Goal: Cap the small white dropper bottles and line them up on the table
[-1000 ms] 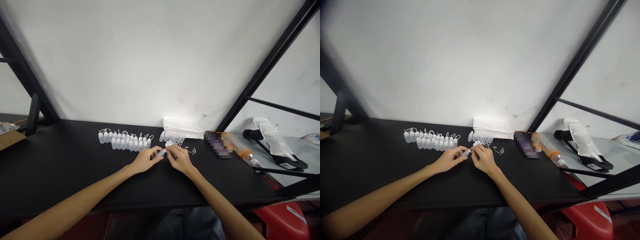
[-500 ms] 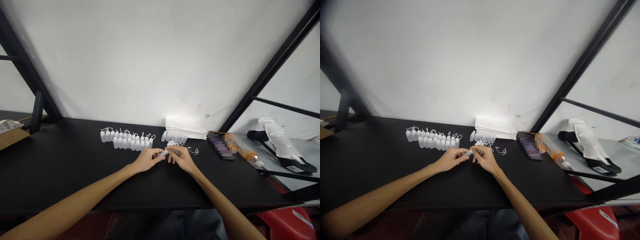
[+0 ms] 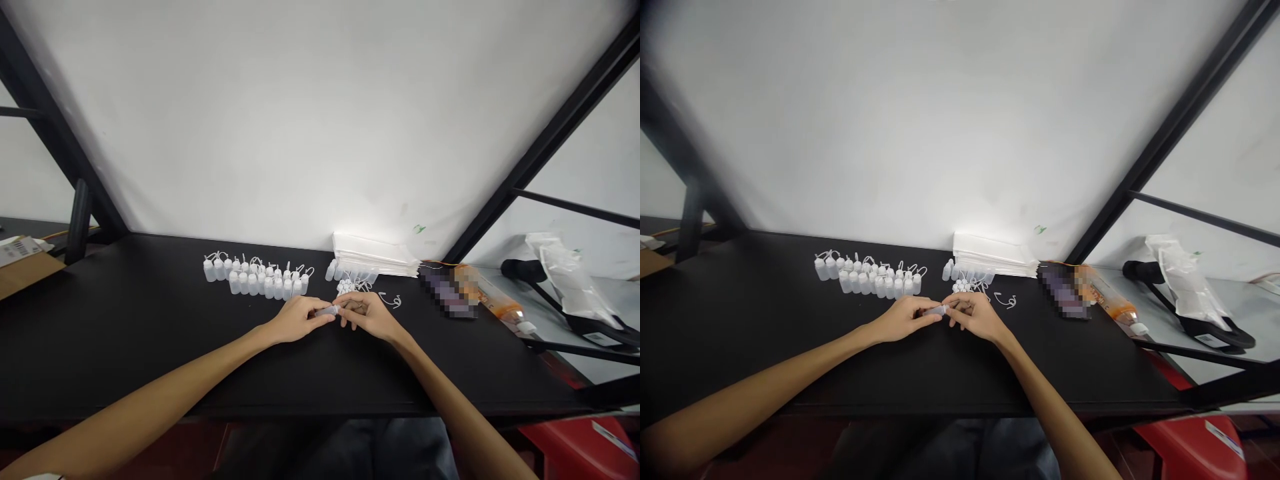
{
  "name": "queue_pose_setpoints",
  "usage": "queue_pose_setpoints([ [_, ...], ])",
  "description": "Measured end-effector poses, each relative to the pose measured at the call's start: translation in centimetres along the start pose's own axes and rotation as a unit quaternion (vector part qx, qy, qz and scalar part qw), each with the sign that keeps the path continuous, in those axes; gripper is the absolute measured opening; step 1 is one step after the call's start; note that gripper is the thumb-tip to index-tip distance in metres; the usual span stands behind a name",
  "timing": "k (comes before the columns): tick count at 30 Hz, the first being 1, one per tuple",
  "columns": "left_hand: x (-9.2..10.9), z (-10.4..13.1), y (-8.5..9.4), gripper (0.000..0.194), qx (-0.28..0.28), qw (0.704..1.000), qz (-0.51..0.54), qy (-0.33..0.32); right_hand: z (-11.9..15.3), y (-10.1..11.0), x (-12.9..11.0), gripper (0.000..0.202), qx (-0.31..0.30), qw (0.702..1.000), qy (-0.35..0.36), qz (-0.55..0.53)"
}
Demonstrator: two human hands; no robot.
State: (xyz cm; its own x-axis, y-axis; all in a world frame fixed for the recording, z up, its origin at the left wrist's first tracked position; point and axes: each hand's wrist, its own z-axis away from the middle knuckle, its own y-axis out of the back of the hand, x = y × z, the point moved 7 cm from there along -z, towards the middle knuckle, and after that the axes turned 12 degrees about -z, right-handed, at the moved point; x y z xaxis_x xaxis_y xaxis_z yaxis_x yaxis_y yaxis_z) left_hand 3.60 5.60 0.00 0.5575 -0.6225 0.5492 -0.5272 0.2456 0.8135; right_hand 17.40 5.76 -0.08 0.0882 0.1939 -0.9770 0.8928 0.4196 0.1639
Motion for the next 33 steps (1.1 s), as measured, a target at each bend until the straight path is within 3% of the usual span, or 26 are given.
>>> queue_pose_setpoints([
  [10,0.1,0.2,0.0,0.031,0.015,0.999,-0.044,-0.023,0.0,-0.5,-0.2,0.034,-0.026,0.998,0.004,-0.064],
  [16,0.1,0.5,0.1,0.026,0.055,0.996,-0.058,-0.037,-0.1,-0.5,-0.3,0.031,-0.002,0.997,0.004,-0.078],
  [22,0.3,0.8,0.5,0.034,0.108,0.992,-0.061,-0.033,-0.2,-0.1,-0.6,0.032,0.021,0.995,0.018,-0.1],
  [29,0.8,0.9,0.7,0.034,0.094,0.994,-0.05,-0.009,-0.1,0.3,-0.9,0.03,0.038,0.994,0.025,-0.099],
  [33,1.0,1.3,1.0,0.03,0.122,0.99,-0.063,-0.028,0.1,-0.1,-1.1,0.03,0.019,0.995,0.024,-0.099],
])
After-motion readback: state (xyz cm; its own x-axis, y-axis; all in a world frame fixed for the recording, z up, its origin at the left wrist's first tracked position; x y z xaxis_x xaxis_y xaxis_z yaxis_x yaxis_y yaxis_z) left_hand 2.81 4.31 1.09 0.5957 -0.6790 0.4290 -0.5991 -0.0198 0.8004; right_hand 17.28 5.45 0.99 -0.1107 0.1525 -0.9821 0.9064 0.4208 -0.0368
